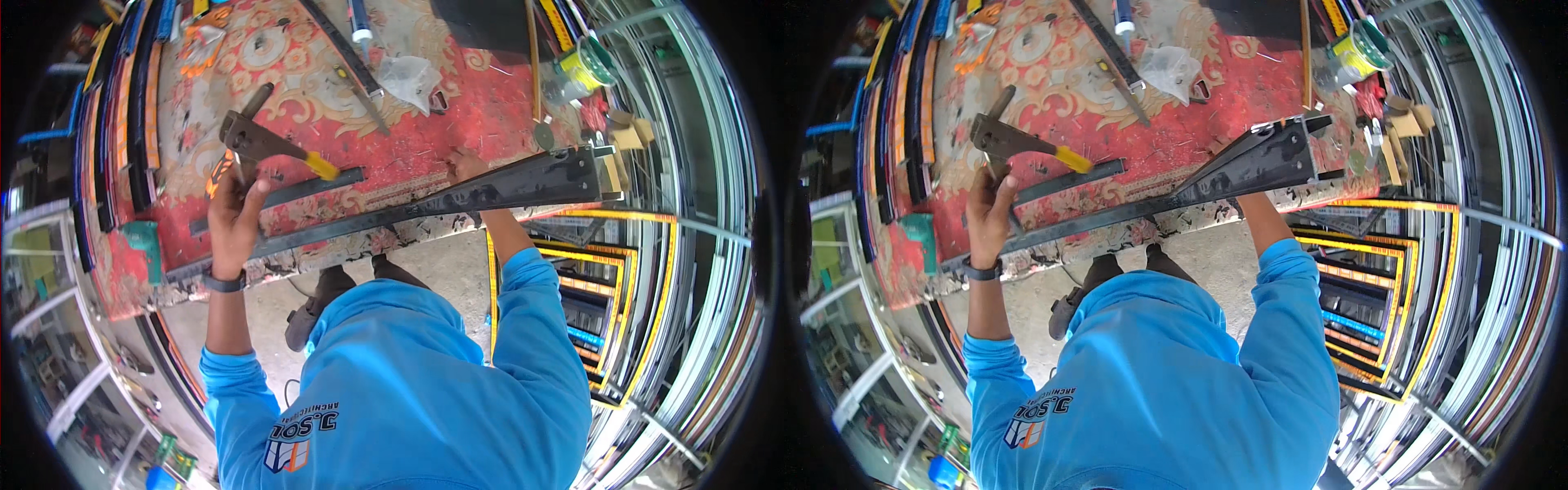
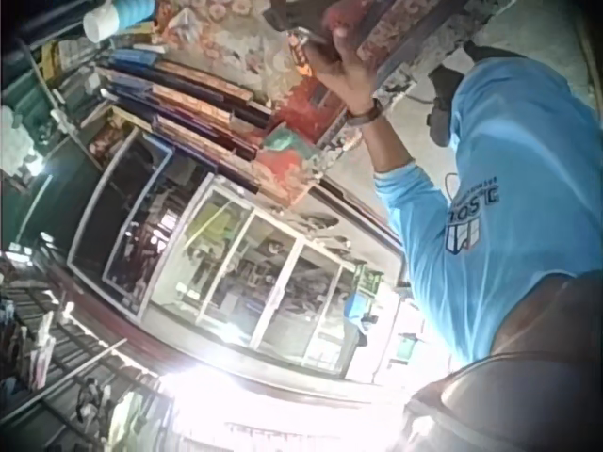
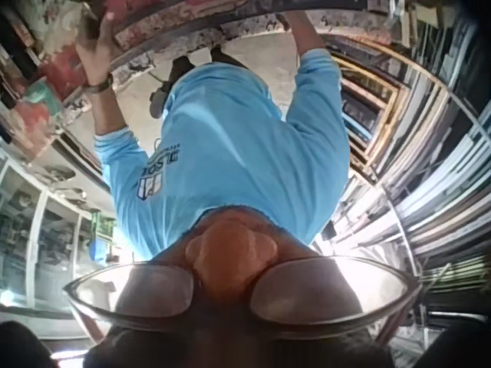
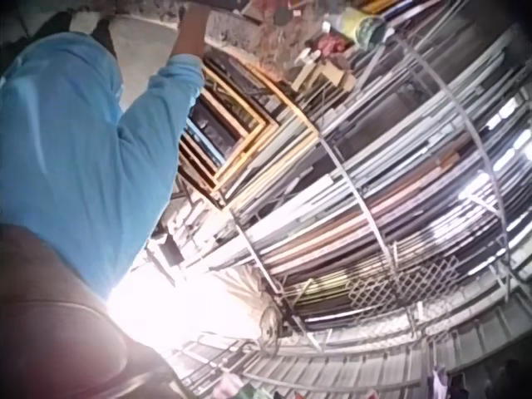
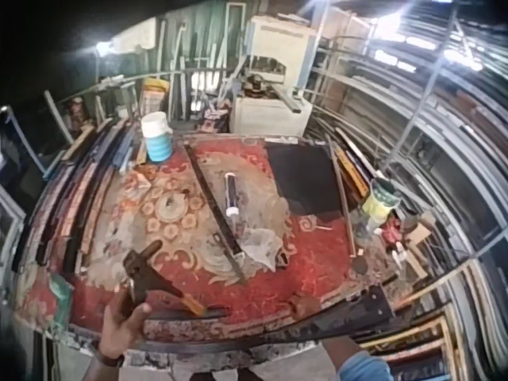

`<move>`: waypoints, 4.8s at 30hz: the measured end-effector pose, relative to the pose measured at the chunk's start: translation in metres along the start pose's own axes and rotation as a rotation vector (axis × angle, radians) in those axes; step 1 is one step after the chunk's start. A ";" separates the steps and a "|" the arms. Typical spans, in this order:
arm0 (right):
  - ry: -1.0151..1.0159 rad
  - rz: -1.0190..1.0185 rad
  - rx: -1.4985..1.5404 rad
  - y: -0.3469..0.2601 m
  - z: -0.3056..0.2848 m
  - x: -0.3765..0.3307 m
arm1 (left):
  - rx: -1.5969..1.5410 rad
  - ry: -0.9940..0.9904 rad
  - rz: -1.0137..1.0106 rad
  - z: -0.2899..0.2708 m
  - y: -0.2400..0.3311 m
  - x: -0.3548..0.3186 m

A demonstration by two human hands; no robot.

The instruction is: Assemble aluminum frame components using a drill and pliers.

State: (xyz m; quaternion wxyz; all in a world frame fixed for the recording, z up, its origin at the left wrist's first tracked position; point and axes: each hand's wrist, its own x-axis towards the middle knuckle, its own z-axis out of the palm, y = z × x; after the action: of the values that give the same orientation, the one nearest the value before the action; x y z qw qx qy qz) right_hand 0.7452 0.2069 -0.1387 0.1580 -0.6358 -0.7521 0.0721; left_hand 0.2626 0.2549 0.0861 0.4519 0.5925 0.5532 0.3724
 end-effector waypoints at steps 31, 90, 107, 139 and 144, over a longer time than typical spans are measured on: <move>-0.342 -0.109 1.441 -0.189 -0.125 0.123 | -0.662 -0.500 -0.360 0.131 -0.071 -0.057; -0.593 -0.053 0.329 -0.094 -0.033 -0.006 | -1.226 -0.293 -1.010 0.280 -0.079 -0.151; -0.532 -0.127 0.409 -0.100 -0.044 -0.009 | -0.892 -0.800 -1.035 0.227 -0.091 -0.167; -0.488 -0.129 0.336 -0.101 -0.044 -0.007 | -0.823 -0.509 -0.869 0.272 -0.075 -0.188; -0.759 0.096 0.540 -0.088 -0.022 -0.012 | -0.846 -0.918 -1.074 0.183 -0.081 -0.157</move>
State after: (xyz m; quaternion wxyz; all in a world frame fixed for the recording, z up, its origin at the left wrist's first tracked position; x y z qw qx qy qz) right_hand 0.6716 0.1776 -0.0923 0.0279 -0.5348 -0.6808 0.4997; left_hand 0.3917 0.0744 -0.0390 0.9349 0.1199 0.3342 0.0030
